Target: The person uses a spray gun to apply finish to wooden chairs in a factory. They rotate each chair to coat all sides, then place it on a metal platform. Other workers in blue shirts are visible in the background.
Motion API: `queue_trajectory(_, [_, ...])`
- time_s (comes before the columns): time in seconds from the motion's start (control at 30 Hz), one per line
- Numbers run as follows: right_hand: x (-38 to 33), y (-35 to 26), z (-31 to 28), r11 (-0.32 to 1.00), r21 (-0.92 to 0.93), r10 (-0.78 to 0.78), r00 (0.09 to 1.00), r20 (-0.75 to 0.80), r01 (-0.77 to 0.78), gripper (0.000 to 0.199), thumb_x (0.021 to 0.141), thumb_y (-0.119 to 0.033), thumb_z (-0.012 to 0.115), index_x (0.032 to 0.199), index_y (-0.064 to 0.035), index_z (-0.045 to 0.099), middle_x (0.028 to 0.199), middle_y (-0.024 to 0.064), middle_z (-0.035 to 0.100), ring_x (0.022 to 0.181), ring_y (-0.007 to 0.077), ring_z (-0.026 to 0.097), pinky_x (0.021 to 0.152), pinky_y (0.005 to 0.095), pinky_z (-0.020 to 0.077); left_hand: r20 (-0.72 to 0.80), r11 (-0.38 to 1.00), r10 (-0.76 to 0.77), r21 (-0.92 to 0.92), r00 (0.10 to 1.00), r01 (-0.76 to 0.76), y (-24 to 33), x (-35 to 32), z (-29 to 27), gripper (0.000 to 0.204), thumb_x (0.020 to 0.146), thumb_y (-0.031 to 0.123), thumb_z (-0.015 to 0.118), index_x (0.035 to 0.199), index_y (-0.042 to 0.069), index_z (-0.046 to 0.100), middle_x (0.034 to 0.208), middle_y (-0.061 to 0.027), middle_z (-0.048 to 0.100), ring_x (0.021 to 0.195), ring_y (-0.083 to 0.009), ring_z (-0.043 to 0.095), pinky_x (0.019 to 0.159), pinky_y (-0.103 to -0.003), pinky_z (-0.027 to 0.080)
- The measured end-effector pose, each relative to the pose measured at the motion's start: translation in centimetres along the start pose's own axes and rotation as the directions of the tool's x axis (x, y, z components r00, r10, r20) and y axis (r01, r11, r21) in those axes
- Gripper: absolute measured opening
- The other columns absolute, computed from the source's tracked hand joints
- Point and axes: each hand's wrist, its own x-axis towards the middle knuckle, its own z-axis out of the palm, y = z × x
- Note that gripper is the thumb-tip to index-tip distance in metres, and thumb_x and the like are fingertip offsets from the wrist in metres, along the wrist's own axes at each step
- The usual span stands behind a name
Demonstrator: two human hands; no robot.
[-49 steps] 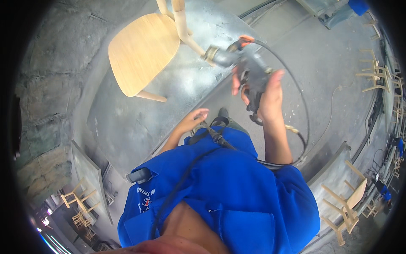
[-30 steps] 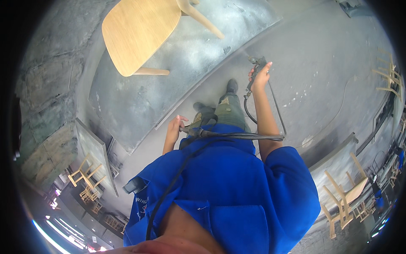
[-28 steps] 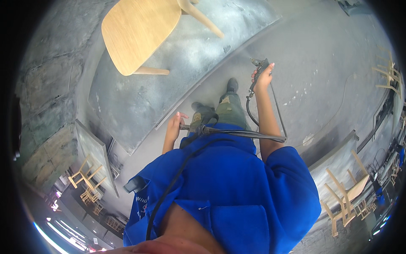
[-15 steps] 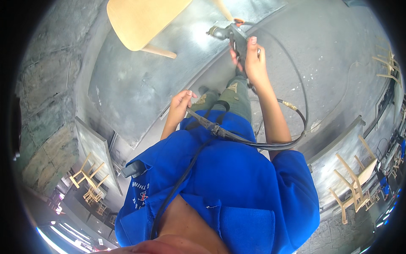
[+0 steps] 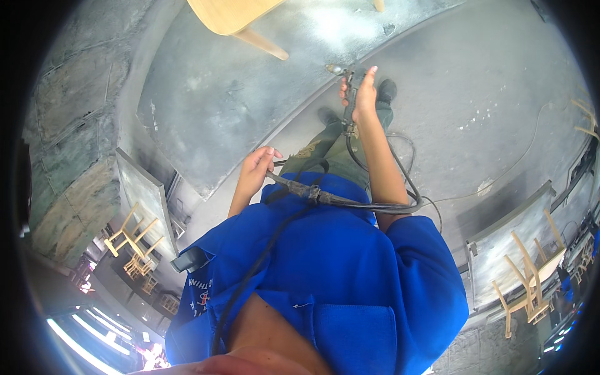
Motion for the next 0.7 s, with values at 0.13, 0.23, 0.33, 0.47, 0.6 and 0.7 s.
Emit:
queue_trajectory(0.13, [0.1,1.9,-2.9,0.997,0.061,0.039,0.999,-0.034,-0.037,0.084,0.098,-0.079,0.019,0.091,-0.0051,0.059,0.065,0.0050,0.056,0.054,0.0179,0.055,0.045,0.0296,0.0359,0.089,0.996,-0.057,-0.066,0.994,0.063,0.2,-0.9,-1.1,0.037,0.107,0.035,0.052,0.099,0.004,0.070,0.065,0.0042,0.047,0.061,-0.0055,0.043,0.057,-0.025,0.035])
queue_trajectory(0.23, [-0.6,2.7,-4.6,0.998,0.047,0.043,0.996,-0.080,-0.040,0.085,0.098,-0.080,0.019,0.091,-0.0048,0.059,0.064,0.0050,0.056,0.054,0.0180,0.054,0.045,0.0297,0.0355,0.116,0.999,0.001,-0.032,0.993,0.002,0.7,-0.2,-2.0,0.037,0.108,0.036,0.052,0.101,0.004,0.070,0.066,0.0033,0.051,0.063,-0.0056,0.046,0.058,-0.025,0.038])
queue_trajectory(0.33, [-2.3,2.9,-5.8,0.999,0.010,0.039,0.992,-0.117,-0.038,0.091,0.094,-0.085,0.020,0.096,-0.0029,0.060,0.067,0.0041,0.056,0.057,0.0167,0.054,0.041,0.0268,0.0341,0.151,0.994,0.109,-0.016,0.983,-0.108,-0.1,1.2,-2.2,0.036,0.107,0.036,0.055,0.103,0.003,0.070,0.070,0.0021,0.058,0.064,-0.0058,0.049,0.060,-0.024,0.040])
queue_trajectory(0.47, [-7.4,1.7,-6.5,0.997,-0.074,-0.013,0.992,-0.128,0.003,0.090,0.094,-0.085,0.022,0.097,-0.0043,0.061,0.068,0.0053,0.060,0.061,0.0164,0.061,0.040,0.0240,0.0363,0.116,0.992,0.122,-0.048,0.986,-0.117,-1.7,5.6,-3.4,0.034,0.104,0.036,0.060,0.106,0.004,0.070,0.083,-0.0008,0.069,0.070,-0.0053,0.055,0.063,-0.023,0.043])
queue_trajectory(0.6, [-14.2,0.0,-5.6,0.979,-0.174,-0.138,0.976,-0.170,0.108,0.086,0.095,-0.084,0.024,0.102,-0.0067,0.062,0.073,0.0052,0.063,0.066,0.0156,0.065,0.042,0.0237,0.0369,-0.485,0.914,-0.018,-0.362,0.874,-0.182,2.3,17.4,-11.0,0.060,0.099,0.051,0.062,0.129,-0.001,0.064,0.123,-0.0137,0.066,0.118,-0.0224,0.057,0.106,-0.040,0.042])
queue_trajectory(0.7, [-18.1,-0.9,-4.3,0.954,-0.235,-0.236,0.951,-0.197,0.188,0.082,0.096,-0.081,0.026,0.111,-0.0088,0.061,0.078,0.0045,0.065,0.070,0.0143,0.067,0.043,0.0235,0.0366,-0.598,0.870,0.009,-0.390,0.802,-0.301,8.7,26.4,-17.7,0.080,0.095,0.059,0.063,0.134,-0.010,0.056,0.134,-0.0203,0.062,0.128,-0.0301,0.055,0.108,-0.046,0.041])
